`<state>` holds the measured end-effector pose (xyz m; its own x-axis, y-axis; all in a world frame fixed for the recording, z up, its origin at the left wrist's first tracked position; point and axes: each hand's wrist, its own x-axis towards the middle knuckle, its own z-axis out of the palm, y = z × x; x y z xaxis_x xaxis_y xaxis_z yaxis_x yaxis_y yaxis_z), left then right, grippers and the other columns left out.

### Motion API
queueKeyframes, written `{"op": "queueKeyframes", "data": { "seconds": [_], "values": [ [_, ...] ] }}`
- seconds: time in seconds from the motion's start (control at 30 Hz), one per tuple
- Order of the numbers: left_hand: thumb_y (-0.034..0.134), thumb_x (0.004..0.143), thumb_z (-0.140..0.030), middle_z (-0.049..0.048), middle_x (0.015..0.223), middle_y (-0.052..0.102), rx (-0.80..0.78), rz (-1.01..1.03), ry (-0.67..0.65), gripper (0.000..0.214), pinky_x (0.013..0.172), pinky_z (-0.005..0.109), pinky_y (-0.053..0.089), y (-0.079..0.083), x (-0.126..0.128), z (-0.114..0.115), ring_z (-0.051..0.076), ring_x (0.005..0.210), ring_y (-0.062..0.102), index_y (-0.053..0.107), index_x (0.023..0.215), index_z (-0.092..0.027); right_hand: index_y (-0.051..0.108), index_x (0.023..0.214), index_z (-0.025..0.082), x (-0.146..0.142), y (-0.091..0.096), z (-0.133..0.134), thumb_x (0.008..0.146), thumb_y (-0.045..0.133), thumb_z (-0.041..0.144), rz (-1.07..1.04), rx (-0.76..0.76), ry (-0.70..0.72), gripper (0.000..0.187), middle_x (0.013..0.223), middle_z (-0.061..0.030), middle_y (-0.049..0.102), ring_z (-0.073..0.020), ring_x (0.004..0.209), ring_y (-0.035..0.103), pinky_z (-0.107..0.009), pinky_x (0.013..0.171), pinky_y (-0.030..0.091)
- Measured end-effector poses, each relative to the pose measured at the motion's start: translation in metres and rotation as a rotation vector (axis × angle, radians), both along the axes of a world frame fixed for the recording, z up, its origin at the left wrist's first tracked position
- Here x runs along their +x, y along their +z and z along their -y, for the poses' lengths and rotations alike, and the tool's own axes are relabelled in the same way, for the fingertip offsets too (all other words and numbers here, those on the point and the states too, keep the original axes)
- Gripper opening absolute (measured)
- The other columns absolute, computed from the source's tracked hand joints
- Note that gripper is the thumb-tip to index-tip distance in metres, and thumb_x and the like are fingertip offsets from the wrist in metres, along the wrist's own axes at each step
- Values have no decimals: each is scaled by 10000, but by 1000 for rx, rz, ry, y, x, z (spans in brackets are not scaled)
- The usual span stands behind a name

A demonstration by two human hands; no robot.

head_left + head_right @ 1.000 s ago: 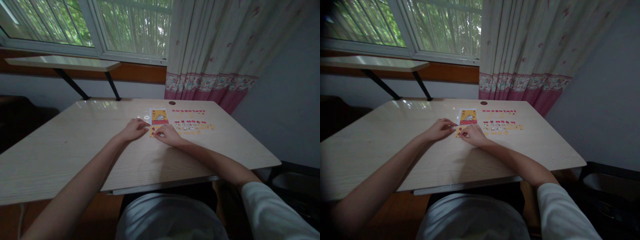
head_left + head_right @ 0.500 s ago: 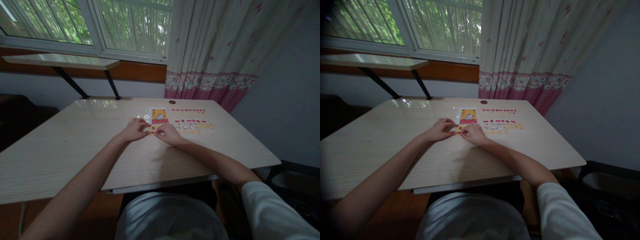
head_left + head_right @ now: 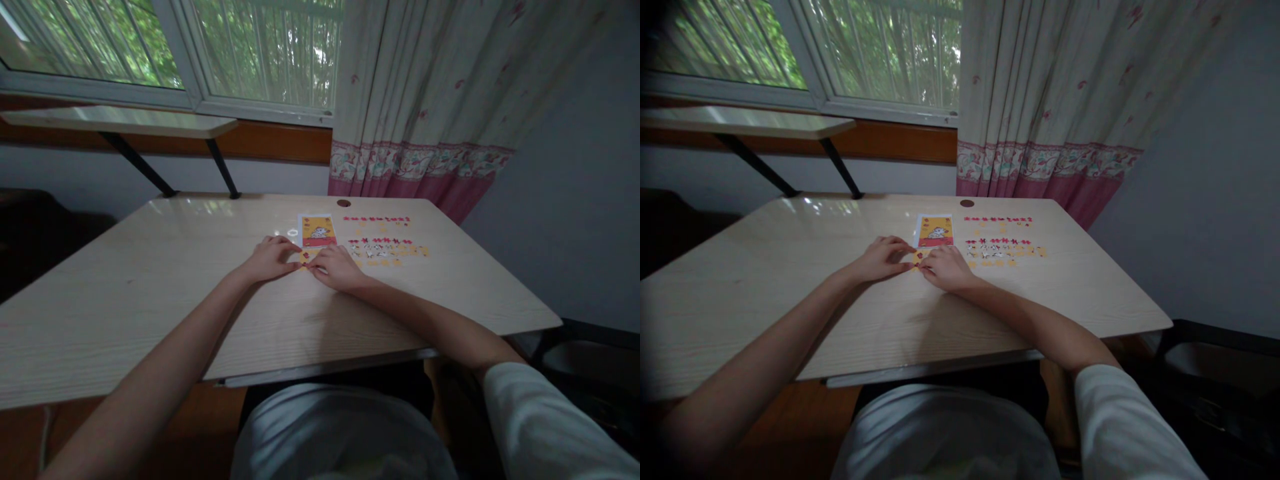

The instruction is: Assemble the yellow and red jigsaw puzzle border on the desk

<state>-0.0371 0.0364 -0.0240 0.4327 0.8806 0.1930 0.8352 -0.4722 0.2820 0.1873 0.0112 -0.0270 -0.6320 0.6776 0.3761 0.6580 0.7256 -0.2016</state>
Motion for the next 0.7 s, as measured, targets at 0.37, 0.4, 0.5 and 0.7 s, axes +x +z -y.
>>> {"op": "queueKeyframes", "data": {
  "seconds": [0.37, 0.4, 0.5, 0.7],
  "values": [
    [623, 779, -530, 85, 1202, 587, -10, -4, 4, 473, 981, 479, 363, 0, 1, 2, 317, 1120, 497, 676, 1171, -271, 735, 1053, 216, 5, 8, 3, 938, 555, 332, 82, -30, 30, 243, 1010, -79, 701, -229, 1000, 540, -388, 882, 372],
    [616, 784, -529, 89, 1202, 585, -15, -5, 3, 475, 983, 480, 363, 1, 1, 2, 316, 1119, 498, 674, 1176, -267, 723, 1083, 219, 8, 9, 2, 938, 554, 335, 75, -37, 33, 250, 1037, -79, 696, -229, 1014, 540, -389, 887, 371],
    [584, 806, -528, 100, 1200, 586, -17, -2, -2, 475, 988, 487, 362, 2, 2, 3, 317, 1119, 496, 671, 1182, -252, 693, 1136, 222, 21, 13, -4, 946, 537, 323, 18, -24, 4, 266, 1101, -75, 685, -229, 1045, 535, -385, 901, 366],
    [510, 858, -511, 116, 1173, 601, 19, 27, -7, 452, 960, 492, 376, 2, 2, 3, 317, 1097, 496, 686, 1152, -216, 725, 1079, 200, 57, 19, -21, 939, 536, 290, 109, -16, -96, 251, 1077, -99, 668, -247, 1013, 530, -375, 857, 359]
  ]
}}
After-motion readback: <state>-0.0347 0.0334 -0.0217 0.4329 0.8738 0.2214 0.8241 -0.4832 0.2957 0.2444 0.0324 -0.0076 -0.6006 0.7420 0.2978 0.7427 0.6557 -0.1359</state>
